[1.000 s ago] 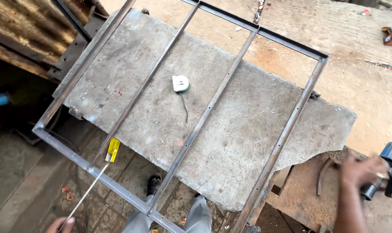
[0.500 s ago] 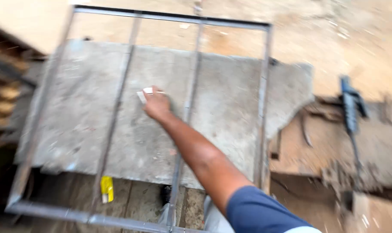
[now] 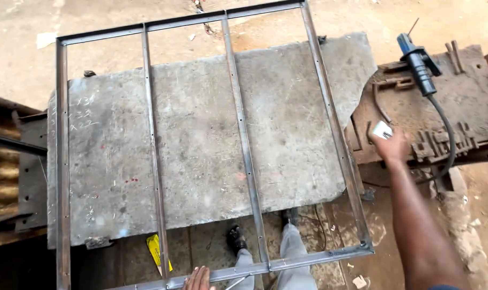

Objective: The person assembles a rectangular metal window frame on a concrete work surface, positioning thin steel cross bars inside the frame and tack welding the joints using an arc welding electrode holder, producing sparks. They measure with a tape measure, chip slag from welds with a chipping hammer, and adjust the bars to fit before continuing to weld.

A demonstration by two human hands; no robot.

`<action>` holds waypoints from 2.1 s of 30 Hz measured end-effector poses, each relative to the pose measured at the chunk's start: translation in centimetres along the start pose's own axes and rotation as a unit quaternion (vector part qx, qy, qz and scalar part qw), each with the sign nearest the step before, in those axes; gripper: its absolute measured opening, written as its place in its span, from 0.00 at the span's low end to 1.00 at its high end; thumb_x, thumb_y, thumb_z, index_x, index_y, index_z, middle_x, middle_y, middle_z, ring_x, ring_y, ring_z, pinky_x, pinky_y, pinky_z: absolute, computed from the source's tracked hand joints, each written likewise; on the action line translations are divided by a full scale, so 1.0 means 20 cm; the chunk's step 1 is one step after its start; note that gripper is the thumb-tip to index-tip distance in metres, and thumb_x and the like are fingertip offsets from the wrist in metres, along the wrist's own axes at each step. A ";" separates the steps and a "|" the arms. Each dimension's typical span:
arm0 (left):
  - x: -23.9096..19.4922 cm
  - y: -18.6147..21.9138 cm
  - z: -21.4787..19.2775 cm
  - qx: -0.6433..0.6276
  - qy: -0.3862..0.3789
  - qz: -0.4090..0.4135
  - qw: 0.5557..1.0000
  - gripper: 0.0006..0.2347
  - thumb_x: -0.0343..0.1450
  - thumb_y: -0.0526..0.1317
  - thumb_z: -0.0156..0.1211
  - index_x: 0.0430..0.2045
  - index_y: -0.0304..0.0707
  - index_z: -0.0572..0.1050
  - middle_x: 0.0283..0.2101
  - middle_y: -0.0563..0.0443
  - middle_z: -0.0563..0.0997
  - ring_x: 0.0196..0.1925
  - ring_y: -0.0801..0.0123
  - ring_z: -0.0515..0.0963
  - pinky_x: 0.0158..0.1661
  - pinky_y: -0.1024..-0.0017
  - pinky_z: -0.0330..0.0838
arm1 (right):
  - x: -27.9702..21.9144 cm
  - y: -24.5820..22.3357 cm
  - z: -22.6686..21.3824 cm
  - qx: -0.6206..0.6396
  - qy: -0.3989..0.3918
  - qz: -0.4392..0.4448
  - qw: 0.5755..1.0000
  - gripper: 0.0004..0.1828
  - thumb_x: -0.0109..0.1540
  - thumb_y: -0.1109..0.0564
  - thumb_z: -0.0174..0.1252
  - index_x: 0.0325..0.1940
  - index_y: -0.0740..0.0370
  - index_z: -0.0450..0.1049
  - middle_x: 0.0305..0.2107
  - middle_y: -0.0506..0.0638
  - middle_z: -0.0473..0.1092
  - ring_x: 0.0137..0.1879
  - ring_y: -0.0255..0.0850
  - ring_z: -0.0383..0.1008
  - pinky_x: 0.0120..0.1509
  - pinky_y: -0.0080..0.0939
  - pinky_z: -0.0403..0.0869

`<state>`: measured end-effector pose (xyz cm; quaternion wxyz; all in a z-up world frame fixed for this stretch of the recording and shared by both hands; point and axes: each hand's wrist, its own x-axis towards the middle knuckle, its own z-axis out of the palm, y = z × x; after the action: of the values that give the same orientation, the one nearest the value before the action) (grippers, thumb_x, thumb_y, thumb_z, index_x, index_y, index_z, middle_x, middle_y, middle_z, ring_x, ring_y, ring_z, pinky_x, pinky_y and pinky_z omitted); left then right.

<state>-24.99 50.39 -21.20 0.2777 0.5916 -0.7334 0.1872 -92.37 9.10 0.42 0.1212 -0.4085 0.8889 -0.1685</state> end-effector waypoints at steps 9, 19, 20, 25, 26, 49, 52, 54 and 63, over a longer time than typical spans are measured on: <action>0.87 0.11 -0.33 -0.143 -0.591 -0.164 0.777 0.21 0.72 0.58 0.47 0.49 0.45 0.76 0.44 0.48 0.82 0.52 0.56 0.79 0.54 0.49 0.65 | -0.04 0.33 0.18 0.007 0.093 -0.115 0.989 0.47 0.56 0.40 0.77 0.68 0.68 0.65 0.68 0.72 0.57 0.70 0.68 0.59 0.69 0.62 0.63; 1.36 0.29 -0.74 -0.123 -0.572 -0.150 0.797 0.17 0.76 0.51 0.44 0.31 0.39 0.78 0.37 0.38 0.82 0.45 0.43 0.79 0.51 0.42 0.65 | -1.78 0.07 0.12 -0.237 -0.465 -0.290 0.802 0.46 0.59 0.30 0.70 0.73 0.48 0.61 0.70 0.54 0.58 0.74 0.53 0.56 0.77 0.59 0.57; 1.40 0.30 -0.78 -0.128 -0.551 -0.144 0.812 0.18 0.76 0.51 0.44 0.29 0.39 0.79 0.35 0.38 0.82 0.42 0.43 0.80 0.50 0.43 0.66 | -1.83 0.22 0.30 -0.223 -0.407 -0.347 0.815 0.41 0.58 0.35 0.70 0.69 0.50 0.64 0.65 0.55 0.62 0.70 0.55 0.61 0.74 0.60 0.60; 1.56 0.35 -0.96 -0.129 -0.499 -0.149 0.844 0.21 0.78 0.50 0.43 0.23 0.39 0.81 0.31 0.36 0.82 0.37 0.42 0.81 0.46 0.48 0.67 | -2.04 -0.17 -0.12 -0.275 -0.328 -0.346 0.835 0.32 0.57 0.34 0.67 0.57 0.53 0.70 0.49 0.50 0.74 0.58 0.42 0.76 0.70 0.51 0.73; 1.56 0.36 -0.99 -0.139 -0.485 -0.163 0.848 0.21 0.77 0.49 0.43 0.22 0.39 0.81 0.30 0.36 0.82 0.36 0.44 0.81 0.44 0.49 0.66 | -2.02 -0.16 -0.14 -0.209 -0.299 -0.365 0.857 0.27 0.55 0.37 0.68 0.50 0.53 0.74 0.43 0.50 0.76 0.51 0.45 0.79 0.62 0.50 0.76; 0.83 0.36 -1.03 -0.150 -0.539 -0.164 0.812 0.20 0.78 0.50 0.44 0.25 0.37 0.81 0.32 0.35 0.82 0.37 0.43 0.81 0.49 0.46 0.64 | -2.39 0.45 0.44 -0.276 -0.337 -0.358 0.826 0.22 0.57 0.39 0.66 0.48 0.51 0.74 0.36 0.54 0.77 0.46 0.45 0.83 0.57 0.47 0.80; 0.76 0.37 -0.97 -0.144 -0.515 -0.177 0.826 0.20 0.77 0.49 0.44 0.27 0.38 0.82 0.34 0.37 0.83 0.40 0.44 0.81 0.51 0.47 0.63 | -2.48 0.43 0.40 -0.255 -0.311 -0.417 0.815 0.29 0.53 0.41 0.70 0.52 0.53 0.71 0.41 0.54 0.74 0.48 0.50 0.79 0.53 0.54 0.78; 0.72 0.38 -0.94 -0.133 -0.531 -0.184 0.817 0.18 0.76 0.50 0.44 0.30 0.41 0.82 0.37 0.38 0.83 0.43 0.45 0.81 0.51 0.47 0.63 | -2.54 0.44 0.39 -0.203 -0.275 -0.435 0.833 0.22 0.53 0.44 0.67 0.44 0.56 0.71 0.34 0.55 0.75 0.46 0.52 0.78 0.51 0.56 0.75; 0.70 0.36 -0.89 -0.104 -0.546 -0.201 0.807 0.20 0.76 0.51 0.42 0.32 0.40 0.83 0.41 0.38 0.83 0.48 0.45 0.81 0.56 0.48 0.65 | -2.59 0.40 0.37 -0.190 -0.211 -0.483 0.828 0.07 0.59 0.54 0.53 0.38 0.56 0.72 0.32 0.53 0.76 0.43 0.51 0.78 0.51 0.54 0.73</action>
<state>-30.64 52.04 1.75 -0.0772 0.6983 -0.6435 -0.3038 -62.24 52.20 -5.54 0.1290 -0.8262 0.5455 0.0565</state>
